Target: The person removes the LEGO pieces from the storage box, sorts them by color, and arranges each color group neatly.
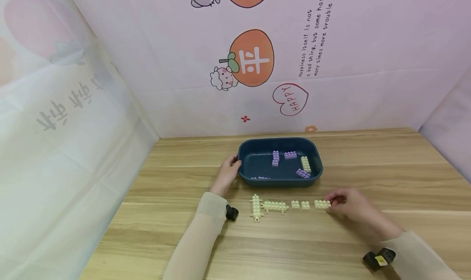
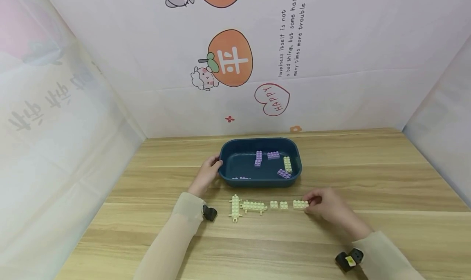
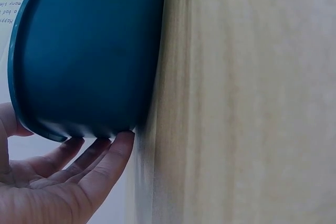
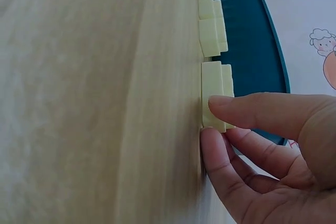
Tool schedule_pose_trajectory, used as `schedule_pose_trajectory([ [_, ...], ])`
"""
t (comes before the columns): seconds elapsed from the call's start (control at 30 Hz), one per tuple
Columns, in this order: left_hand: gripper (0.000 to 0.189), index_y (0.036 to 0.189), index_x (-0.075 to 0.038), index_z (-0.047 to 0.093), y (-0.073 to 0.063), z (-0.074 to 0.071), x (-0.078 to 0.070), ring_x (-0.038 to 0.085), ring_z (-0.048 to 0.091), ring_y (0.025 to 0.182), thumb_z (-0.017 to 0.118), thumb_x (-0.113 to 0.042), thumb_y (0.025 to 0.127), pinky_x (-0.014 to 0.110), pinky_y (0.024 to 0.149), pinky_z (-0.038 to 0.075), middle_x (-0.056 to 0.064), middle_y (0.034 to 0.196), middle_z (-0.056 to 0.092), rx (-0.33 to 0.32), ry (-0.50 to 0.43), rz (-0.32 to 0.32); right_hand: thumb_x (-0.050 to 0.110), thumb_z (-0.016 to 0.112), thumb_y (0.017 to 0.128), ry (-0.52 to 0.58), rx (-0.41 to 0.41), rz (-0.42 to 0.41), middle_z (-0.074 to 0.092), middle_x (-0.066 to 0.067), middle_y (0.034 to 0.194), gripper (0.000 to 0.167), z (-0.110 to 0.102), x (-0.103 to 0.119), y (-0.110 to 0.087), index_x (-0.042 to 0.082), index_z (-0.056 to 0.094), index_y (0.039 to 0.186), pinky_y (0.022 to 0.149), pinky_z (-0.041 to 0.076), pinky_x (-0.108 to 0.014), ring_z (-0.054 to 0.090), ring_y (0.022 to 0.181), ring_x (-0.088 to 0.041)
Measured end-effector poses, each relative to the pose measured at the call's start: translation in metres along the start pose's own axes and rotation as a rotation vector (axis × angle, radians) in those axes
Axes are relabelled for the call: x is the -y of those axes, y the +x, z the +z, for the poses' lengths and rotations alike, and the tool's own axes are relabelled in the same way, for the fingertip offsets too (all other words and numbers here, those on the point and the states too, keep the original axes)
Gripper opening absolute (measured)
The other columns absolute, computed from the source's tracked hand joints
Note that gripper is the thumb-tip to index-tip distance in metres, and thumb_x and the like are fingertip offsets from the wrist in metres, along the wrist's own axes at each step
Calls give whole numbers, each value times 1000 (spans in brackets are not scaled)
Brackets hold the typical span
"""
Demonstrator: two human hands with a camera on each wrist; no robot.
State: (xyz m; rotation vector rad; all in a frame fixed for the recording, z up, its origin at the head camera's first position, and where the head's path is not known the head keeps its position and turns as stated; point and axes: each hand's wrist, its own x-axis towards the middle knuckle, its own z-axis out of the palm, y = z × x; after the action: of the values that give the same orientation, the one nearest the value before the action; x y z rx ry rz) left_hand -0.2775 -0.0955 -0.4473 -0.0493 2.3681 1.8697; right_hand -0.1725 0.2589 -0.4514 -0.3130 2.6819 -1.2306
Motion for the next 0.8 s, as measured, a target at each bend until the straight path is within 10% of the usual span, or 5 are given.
schedule_pose_trajectory([
  [0.8,44,144,-5,43,-2,0,0,28,51,125,45,-20,103,40,97,49,13,142,49,3,0,7,7,78,78,19,18,-101,63,-7,89,36,-4,-7,-12,-8,66,109,61,50,-19,52,75,2],
])
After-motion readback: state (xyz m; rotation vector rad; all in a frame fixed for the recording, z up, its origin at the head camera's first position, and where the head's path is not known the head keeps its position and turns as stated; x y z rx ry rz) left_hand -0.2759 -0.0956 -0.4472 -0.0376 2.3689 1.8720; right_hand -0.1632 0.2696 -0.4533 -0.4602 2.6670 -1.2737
